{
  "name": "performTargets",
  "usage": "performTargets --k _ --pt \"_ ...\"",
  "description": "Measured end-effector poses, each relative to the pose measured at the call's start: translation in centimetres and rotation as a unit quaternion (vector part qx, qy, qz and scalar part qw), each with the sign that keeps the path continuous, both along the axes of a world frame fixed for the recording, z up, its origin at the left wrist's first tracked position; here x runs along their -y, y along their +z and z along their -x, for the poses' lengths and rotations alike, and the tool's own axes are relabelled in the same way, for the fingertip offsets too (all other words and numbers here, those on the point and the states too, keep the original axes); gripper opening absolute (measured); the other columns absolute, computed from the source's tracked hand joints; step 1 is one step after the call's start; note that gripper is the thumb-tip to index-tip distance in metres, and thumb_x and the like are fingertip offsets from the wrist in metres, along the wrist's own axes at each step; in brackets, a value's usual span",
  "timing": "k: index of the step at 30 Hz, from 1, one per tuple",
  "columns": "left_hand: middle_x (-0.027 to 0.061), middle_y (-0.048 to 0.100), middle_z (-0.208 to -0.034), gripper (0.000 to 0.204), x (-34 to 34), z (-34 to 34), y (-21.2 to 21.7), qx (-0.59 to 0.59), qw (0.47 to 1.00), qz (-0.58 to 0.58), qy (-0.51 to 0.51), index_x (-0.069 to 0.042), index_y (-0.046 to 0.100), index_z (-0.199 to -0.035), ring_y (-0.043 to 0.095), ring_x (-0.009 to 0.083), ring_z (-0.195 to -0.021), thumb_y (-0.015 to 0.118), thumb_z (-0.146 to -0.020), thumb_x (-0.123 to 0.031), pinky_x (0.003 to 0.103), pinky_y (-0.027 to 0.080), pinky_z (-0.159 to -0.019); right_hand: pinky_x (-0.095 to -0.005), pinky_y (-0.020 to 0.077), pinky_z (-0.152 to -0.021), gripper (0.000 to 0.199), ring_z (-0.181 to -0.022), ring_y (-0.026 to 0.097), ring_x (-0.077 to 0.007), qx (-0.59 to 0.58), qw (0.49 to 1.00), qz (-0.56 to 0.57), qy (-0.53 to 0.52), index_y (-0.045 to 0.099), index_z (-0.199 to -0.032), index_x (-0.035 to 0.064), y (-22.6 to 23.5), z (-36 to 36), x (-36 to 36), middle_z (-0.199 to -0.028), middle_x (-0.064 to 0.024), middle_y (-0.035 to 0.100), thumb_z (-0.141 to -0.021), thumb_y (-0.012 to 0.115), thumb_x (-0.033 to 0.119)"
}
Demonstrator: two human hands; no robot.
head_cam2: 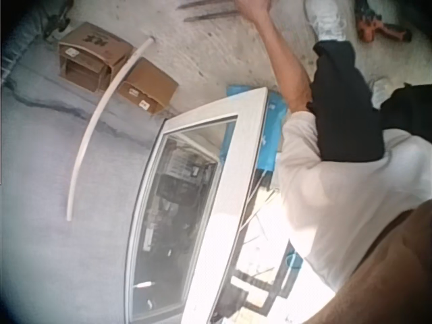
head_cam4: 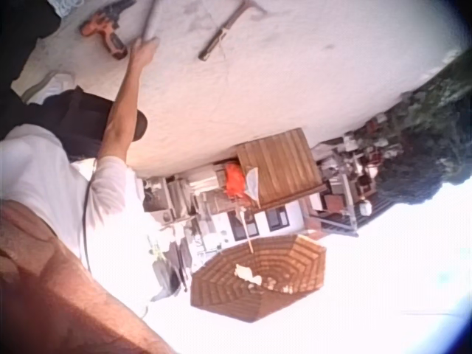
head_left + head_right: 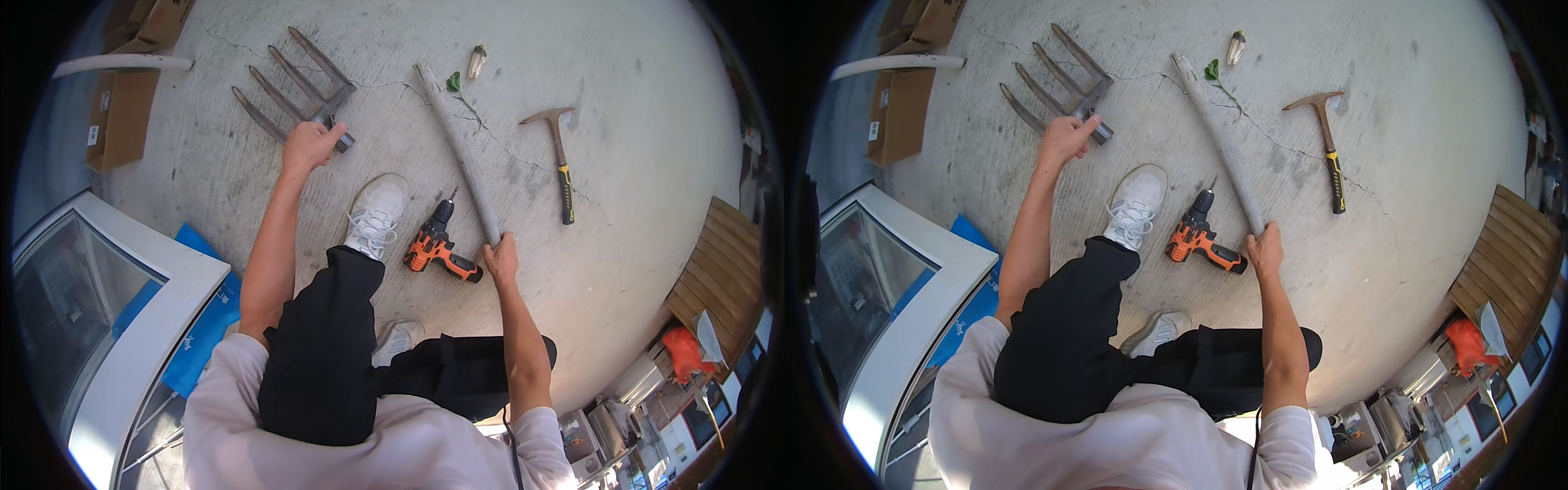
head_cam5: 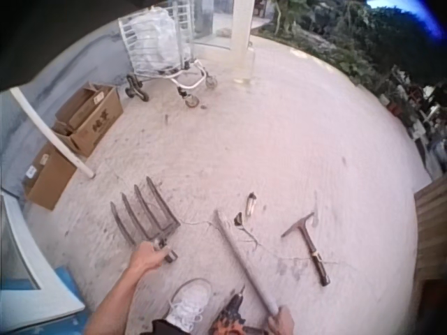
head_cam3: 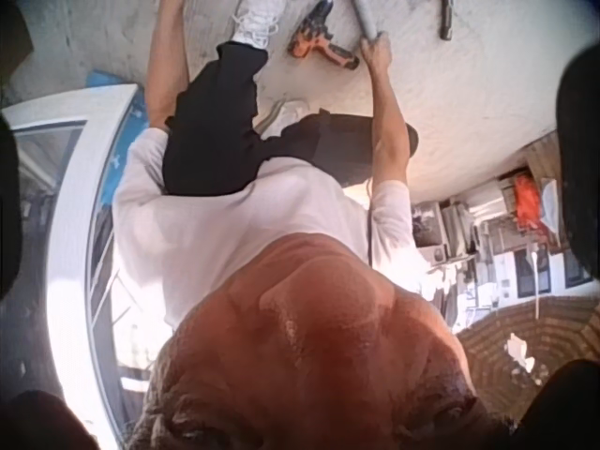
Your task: The person retrieves a blue bag and a drill from a cluttered storage area and moves to a balcony. They sit on the floor and use the drill to remove a bolt from a pitchfork head. Afterward, they use a hammer to separate the pitchfork head from its handle. Finally, they retrieve an angle grinder from the bag and attach a safety guard to it.
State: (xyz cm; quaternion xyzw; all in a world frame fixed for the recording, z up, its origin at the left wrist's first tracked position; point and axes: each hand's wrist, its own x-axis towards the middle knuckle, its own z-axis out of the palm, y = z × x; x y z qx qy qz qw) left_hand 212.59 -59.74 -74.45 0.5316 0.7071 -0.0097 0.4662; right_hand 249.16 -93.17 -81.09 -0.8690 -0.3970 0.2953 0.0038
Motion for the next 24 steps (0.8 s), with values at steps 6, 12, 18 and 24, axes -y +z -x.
performTargets --k 6,12,18,24 --pt "0.0181 0.071 -0.084 0.049 2.8 -3.0 -4.0 -0.007 0.982 -0.061 -0.178 -0.001 0.071 -0.086 0.069 0.0323 -0.082 0.072 -0.075 -0.049 0.041 0.053 -0.074 -0.048 0.0494 -0.08 0.044 -0.102 0.056 -0.0357 0.03 0.998 -0.001 0.048 0.051 -0.108 0.008 1.4 1.6 0.3 -0.106 -0.0137 0.056 -0.075 0.075 0.025" --pt "0.0199 0.07 -0.088 0.049 5.8 -5.6 -4.2 0.026 0.96 -0.036 -0.275 0.002 0.071 -0.09 0.068 0.033 -0.084 0.073 -0.074 -0.044 0.04 0.053 -0.073 -0.0481 0.0506 -0.08 0.051 -0.103 0.057 -0.0376 -0.013 0.994 0.04 0.098 0.051 -0.11 0.0085 1.0 -0.3 0.1 -0.108 -0.0141 0.055 -0.075 0.078 0.034" --pt "0.02 0.07 -0.088 0.047 6.8 -3.1 -2.4 0.01 0.967 -0.06 -0.249 0.002 0.07 -0.09 0.068 0.0325 -0.085 0.072 -0.077 -0.043 0.04 0.053 -0.074 -0.0492 0.0514 -0.087 0.063 -0.109 0.057 -0.0397 -0.032 0.947 0.156 0.278 0.046 -0.116 0.0054 3.2 -4.4 -5.5 -0.117 -0.0189 0.051 -0.077 0.076 0.045" --pt "0.0187 0.07 -0.089 0.042 13.9 4.5 -1.5 -0.016 0.98 -0.071 -0.183 0.0 0.069 -0.097 0.068 0.0331 -0.085 0.07 -0.081 -0.038 0.04 0.053 -0.074 -0.0474 0.0532 -0.086 0.067 -0.104 0.061 -0.0443 -0.019 0.924 0.172 0.34 0.041 -0.118 0.0015 0.1 -4.3 -6.7 -0.12 -0.0271 0.047 -0.079 0.076 0.042"
